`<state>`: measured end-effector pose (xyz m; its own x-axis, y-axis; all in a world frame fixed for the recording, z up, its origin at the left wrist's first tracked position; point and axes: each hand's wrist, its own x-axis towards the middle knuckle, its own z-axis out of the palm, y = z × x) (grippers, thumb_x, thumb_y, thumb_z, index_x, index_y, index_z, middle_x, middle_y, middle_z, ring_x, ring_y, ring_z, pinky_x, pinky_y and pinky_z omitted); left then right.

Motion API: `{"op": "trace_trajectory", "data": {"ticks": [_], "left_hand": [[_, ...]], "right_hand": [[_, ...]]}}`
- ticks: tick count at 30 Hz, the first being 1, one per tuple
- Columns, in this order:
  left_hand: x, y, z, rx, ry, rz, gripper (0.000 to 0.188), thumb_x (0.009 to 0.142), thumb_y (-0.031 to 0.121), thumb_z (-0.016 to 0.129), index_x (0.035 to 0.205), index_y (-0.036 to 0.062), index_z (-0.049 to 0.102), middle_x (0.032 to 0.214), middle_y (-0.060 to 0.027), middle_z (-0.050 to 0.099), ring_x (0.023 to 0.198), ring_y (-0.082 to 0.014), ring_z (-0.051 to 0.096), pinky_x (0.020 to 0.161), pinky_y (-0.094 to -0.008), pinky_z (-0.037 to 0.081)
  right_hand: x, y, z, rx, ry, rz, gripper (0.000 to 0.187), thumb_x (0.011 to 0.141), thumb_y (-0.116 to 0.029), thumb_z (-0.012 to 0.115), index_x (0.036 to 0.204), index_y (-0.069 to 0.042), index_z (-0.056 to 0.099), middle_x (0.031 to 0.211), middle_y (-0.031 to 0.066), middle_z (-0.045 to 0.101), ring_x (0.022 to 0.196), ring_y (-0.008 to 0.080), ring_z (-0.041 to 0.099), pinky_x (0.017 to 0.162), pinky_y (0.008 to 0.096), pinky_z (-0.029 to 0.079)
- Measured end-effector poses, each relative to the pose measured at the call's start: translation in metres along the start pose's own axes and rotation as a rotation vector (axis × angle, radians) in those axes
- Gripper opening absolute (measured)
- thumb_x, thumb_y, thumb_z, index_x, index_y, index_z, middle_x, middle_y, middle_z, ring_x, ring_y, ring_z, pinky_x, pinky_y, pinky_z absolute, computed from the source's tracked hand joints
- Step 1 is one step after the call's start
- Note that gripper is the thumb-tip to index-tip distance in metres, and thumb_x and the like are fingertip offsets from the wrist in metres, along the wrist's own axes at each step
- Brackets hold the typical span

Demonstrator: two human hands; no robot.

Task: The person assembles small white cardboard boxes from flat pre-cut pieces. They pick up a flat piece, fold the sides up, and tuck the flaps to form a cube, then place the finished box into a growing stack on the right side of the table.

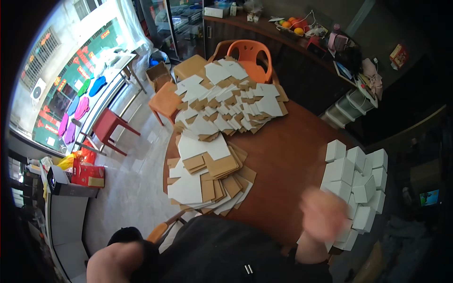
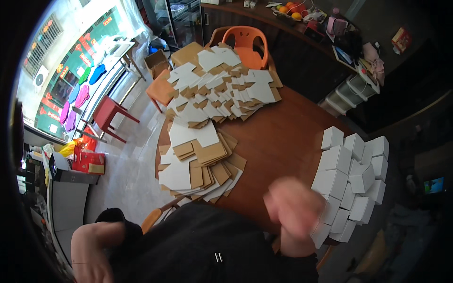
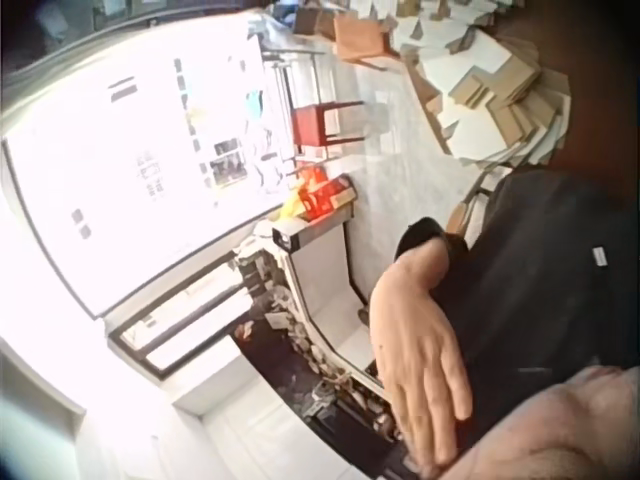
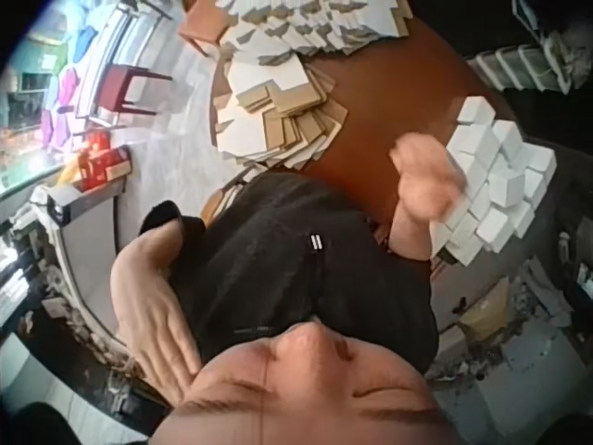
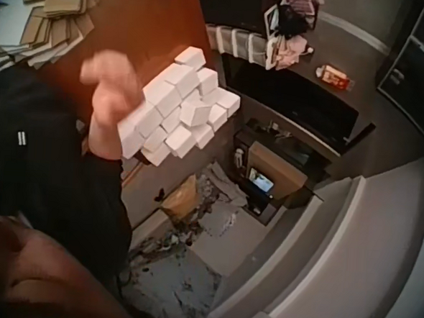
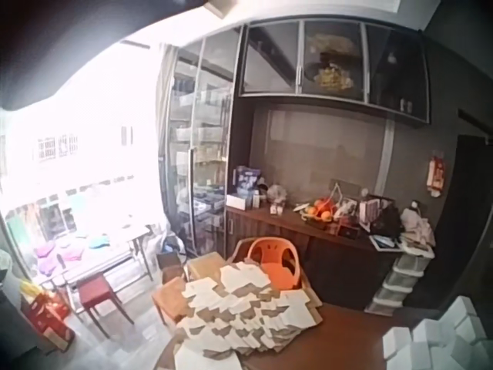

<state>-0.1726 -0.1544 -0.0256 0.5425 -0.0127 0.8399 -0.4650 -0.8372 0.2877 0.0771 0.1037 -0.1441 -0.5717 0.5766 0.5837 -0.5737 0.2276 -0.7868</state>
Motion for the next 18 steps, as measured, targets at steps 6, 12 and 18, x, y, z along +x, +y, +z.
{"op": "trace_trajectory", "data": {"ticks": [6,12,18], "left_hand": [[-0.148,0.003,0.025,-0.202,0.879,-0.69,0.046,0.101,0.036,0.053,0.12,-0.0059,0.057,0.123,-0.0212,0.061,0.114,-0.0385,0.06,0.101,-0.053,0.044],[-0.392,-0.035,0.152,0.671,1.762,-2.064,0.069,0.088,0.041,0.072,0.137,-0.0016,0.049,0.127,-0.0221,0.057,0.117,-0.0311,0.056,0.101,-0.039,0.044],[-0.376,-0.081,0.177,0.978,1.347,-2.389,0.069,0.073,0.039,0.083,0.126,0.0004,0.06,0.137,-0.026,0.042,0.128,-0.0398,0.043,0.104,-0.0455,0.041]], "right_hand": [[-0.062,0.207,-0.027,-0.606,0.035,0.945,0.06,0.099,-0.042,0.057,0.138,0.002,0.049,0.136,0.0197,0.055,0.123,0.0268,0.055,0.105,0.0388,0.043],[-0.027,0.294,0.015,-0.858,-0.022,1.164,0.1,0.083,-0.07,0.059,0.149,0.001,0.034,0.148,0.0261,0.041,0.139,0.0385,0.039,0.111,0.0451,0.036],[-0.025,0.31,0.041,-1.207,-0.227,1.299,0.111,0.067,-0.069,0.077,0.153,-0.017,0.03,0.151,0.0179,0.039,0.143,0.0365,0.031,0.109,0.0623,0.027]]}}
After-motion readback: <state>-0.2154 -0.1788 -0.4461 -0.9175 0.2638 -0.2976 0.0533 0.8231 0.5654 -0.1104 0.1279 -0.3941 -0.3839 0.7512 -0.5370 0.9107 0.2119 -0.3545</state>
